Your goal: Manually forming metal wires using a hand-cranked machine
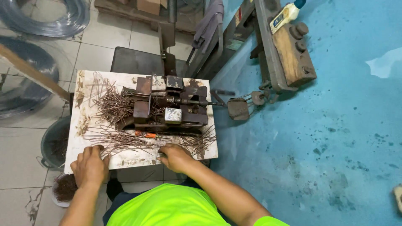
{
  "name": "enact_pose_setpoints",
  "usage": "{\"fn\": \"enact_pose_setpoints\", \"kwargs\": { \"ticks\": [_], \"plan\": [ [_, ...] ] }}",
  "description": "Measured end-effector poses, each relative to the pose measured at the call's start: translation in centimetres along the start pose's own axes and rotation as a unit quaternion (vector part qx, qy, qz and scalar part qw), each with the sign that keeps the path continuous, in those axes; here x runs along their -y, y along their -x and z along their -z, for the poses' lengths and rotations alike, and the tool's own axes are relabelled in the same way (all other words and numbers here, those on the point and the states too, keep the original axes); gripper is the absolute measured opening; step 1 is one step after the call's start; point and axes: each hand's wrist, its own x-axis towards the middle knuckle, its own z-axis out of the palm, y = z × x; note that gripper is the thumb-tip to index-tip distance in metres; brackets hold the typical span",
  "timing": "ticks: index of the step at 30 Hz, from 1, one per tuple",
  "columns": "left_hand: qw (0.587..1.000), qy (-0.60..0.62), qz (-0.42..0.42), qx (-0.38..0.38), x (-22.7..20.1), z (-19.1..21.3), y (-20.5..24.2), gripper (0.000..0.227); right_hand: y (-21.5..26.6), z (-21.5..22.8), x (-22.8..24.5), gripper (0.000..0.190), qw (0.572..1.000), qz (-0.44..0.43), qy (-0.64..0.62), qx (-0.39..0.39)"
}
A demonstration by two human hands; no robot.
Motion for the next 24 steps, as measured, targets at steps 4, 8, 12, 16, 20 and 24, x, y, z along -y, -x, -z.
{"fn": "enact_pose_setpoints", "kwargs": {
  "ticks": [4,8,12,16,20,24],
  "plan": [
    [0.989,-0.012,0.060,0.133,0.1,2.7,0.5,0.046,-0.4,1.0,2.9,0.042,1.000,0.001,0.012,0.028],
    [0.987,-0.005,0.053,0.152,1.0,1.8,-0.4,0.035,-0.9,-0.1,1.0,0.035,1.000,0.001,0.016,0.023],
    [0.986,0.007,0.038,0.160,0.7,4.1,-0.9,0.030,-0.9,0.2,0.0,0.034,1.000,-0.004,0.002,0.007],
    [0.987,0.097,0.013,0.125,2.6,2.5,-2.2,0.030,-0.7,0.6,-0.5,0.040,0.999,-0.043,0.005,0.024],
    [0.977,0.188,-0.097,-0.010,3.1,1.9,-3.6,0.042,-1.3,0.5,-0.8,0.033,1.000,0.004,0.002,-0.030],
    [0.972,0.223,-0.058,0.037,-0.2,8.0,-3.2,0.036,-1.0,2.2,1.4,0.037,0.999,-0.003,0.004,-0.034]
  ]
}}
